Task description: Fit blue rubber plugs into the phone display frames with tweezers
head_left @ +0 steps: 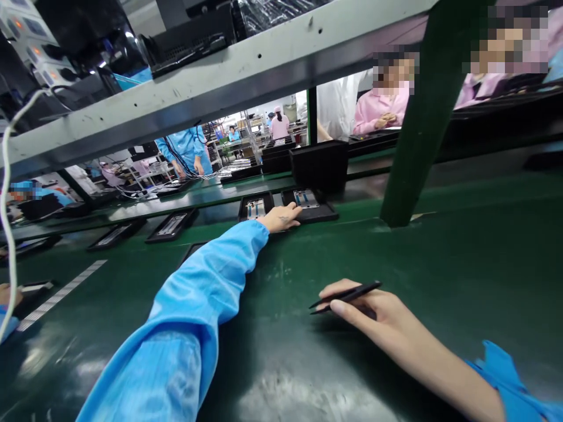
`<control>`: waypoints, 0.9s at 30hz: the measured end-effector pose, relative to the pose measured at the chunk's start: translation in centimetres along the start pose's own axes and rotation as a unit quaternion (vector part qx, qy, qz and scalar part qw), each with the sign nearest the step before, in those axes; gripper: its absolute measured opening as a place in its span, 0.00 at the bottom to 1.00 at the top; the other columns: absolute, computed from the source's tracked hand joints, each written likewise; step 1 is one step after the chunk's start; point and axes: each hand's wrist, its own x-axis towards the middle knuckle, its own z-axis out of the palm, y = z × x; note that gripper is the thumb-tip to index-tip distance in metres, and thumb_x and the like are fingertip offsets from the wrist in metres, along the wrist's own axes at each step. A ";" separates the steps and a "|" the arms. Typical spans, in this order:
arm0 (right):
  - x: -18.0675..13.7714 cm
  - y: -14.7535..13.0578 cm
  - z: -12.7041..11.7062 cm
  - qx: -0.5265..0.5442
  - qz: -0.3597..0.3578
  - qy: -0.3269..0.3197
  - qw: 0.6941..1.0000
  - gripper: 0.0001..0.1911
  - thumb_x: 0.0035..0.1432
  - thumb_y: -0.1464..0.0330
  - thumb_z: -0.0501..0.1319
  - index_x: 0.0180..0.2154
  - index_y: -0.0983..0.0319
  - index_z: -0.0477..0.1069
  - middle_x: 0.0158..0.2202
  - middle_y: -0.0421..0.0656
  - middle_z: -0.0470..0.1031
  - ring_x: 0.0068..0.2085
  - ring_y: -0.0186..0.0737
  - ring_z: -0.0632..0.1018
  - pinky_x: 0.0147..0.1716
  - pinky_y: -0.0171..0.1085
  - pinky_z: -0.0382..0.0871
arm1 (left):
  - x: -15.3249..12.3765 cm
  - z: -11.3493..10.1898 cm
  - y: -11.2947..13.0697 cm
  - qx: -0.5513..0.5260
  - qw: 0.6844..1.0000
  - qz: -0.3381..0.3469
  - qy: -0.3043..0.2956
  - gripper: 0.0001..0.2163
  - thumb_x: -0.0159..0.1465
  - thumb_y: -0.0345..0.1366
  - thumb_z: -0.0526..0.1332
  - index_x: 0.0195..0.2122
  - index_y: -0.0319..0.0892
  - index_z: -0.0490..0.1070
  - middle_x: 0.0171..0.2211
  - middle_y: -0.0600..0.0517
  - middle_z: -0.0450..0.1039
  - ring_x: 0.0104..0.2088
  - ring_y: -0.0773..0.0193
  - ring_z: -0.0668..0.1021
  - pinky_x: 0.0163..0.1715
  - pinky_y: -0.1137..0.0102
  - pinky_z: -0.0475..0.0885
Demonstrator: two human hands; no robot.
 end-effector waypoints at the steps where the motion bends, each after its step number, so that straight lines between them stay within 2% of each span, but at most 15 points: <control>1: 0.1 0.0 0.0 0.005 0.000 0.001 1.000 0.21 0.60 0.49 0.60 0.35 0.59 0.80 0.41 0.46 0.80 0.42 0.48 0.81 0.45 0.44 0.76 | 0.7 0.4 0.6 -0.004 1.000 -0.002 0.002 0.19 0.70 0.42 0.59 0.58 0.40 0.66 0.55 0.44 0.69 0.49 0.58 0.77 0.48 0.58 0.77; 4: 0.2 -0.1 -0.1 0.023 -0.001 -0.006 1.000 0.20 0.60 0.51 0.61 0.36 0.60 0.79 0.40 0.46 0.80 0.41 0.47 0.81 0.43 0.44 0.76 | 1.7 1.4 1.2 -0.011 1.000 -0.010 0.000 0.18 0.69 0.42 0.60 0.57 0.39 0.67 0.54 0.45 0.70 0.49 0.58 0.77 0.48 0.57 0.77; 7: 0.2 -0.3 -0.2 0.033 0.004 -0.008 0.999 0.18 0.61 0.52 0.60 0.38 0.60 0.78 0.40 0.45 0.80 0.41 0.47 0.81 0.44 0.44 0.75 | 1.5 1.5 0.8 -0.017 1.000 -0.012 -0.008 0.17 0.69 0.42 0.60 0.55 0.39 0.68 0.52 0.45 0.71 0.48 0.58 0.77 0.47 0.58 0.77; 11: 0.4 -0.4 -0.7 0.037 -0.003 0.012 0.999 0.19 0.61 0.52 0.61 0.39 0.61 0.77 0.40 0.46 0.80 0.42 0.47 0.81 0.47 0.45 0.75 | 0.0 -0.1 0.9 -0.026 1.000 0.004 -0.006 0.17 0.69 0.42 0.60 0.55 0.39 0.68 0.52 0.45 0.71 0.48 0.59 0.77 0.48 0.58 0.76; 14: 0.8 -0.3 -1.4 0.050 -0.002 0.043 0.998 0.21 0.60 0.50 0.62 0.40 0.61 0.76 0.40 0.47 0.81 0.43 0.49 0.81 0.47 0.46 0.76 | -2.6 -1.5 1.8 -0.034 0.999 0.026 -0.001 0.15 0.71 0.42 0.57 0.53 0.39 0.68 0.50 0.46 0.71 0.47 0.60 0.76 0.47 0.61 0.75; 18: 1.5 -0.1 -2.5 0.125 0.003 0.108 0.986 0.20 0.58 0.52 0.66 0.43 0.60 0.75 0.40 0.46 0.81 0.43 0.47 0.82 0.46 0.46 0.77 | -8.7 -2.9 4.1 -0.044 0.997 0.065 -0.010 0.12 0.73 0.42 0.51 0.50 0.40 0.65 0.49 0.46 0.70 0.43 0.61 0.76 0.40 0.68 0.71; 23: 2.3 0.2 -2.7 0.169 -0.017 0.194 0.966 0.17 0.55 0.54 0.69 0.39 0.59 0.76 0.39 0.43 0.79 0.45 0.46 0.81 0.46 0.46 0.78 | -19.1 -4.2 8.7 -0.069 0.993 0.090 -0.026 0.09 0.73 0.41 0.50 0.46 0.42 0.63 0.46 0.47 0.70 0.33 0.65 0.76 0.27 0.70 0.64; 25: 2.6 0.3 -2.1 0.158 -0.014 0.203 0.966 0.15 0.56 0.55 0.69 0.39 0.58 0.76 0.39 0.42 0.79 0.46 0.45 0.80 0.47 0.45 0.78 | -23.3 -4.8 10.7 -0.067 0.991 0.112 -0.016 0.07 0.73 0.40 0.51 0.45 0.42 0.62 0.44 0.48 0.70 0.29 0.66 0.75 0.23 0.70 0.60; 27: 2.9 0.2 -0.9 0.145 0.000 0.186 0.972 0.14 0.57 0.56 0.68 0.40 0.57 0.76 0.38 0.42 0.79 0.45 0.44 0.80 0.47 0.43 0.77 | -27.1 -5.4 12.7 -0.067 0.988 0.139 -0.003 0.05 0.73 0.38 0.51 0.43 0.43 0.62 0.40 0.50 0.70 0.27 0.66 0.74 0.19 0.68 0.57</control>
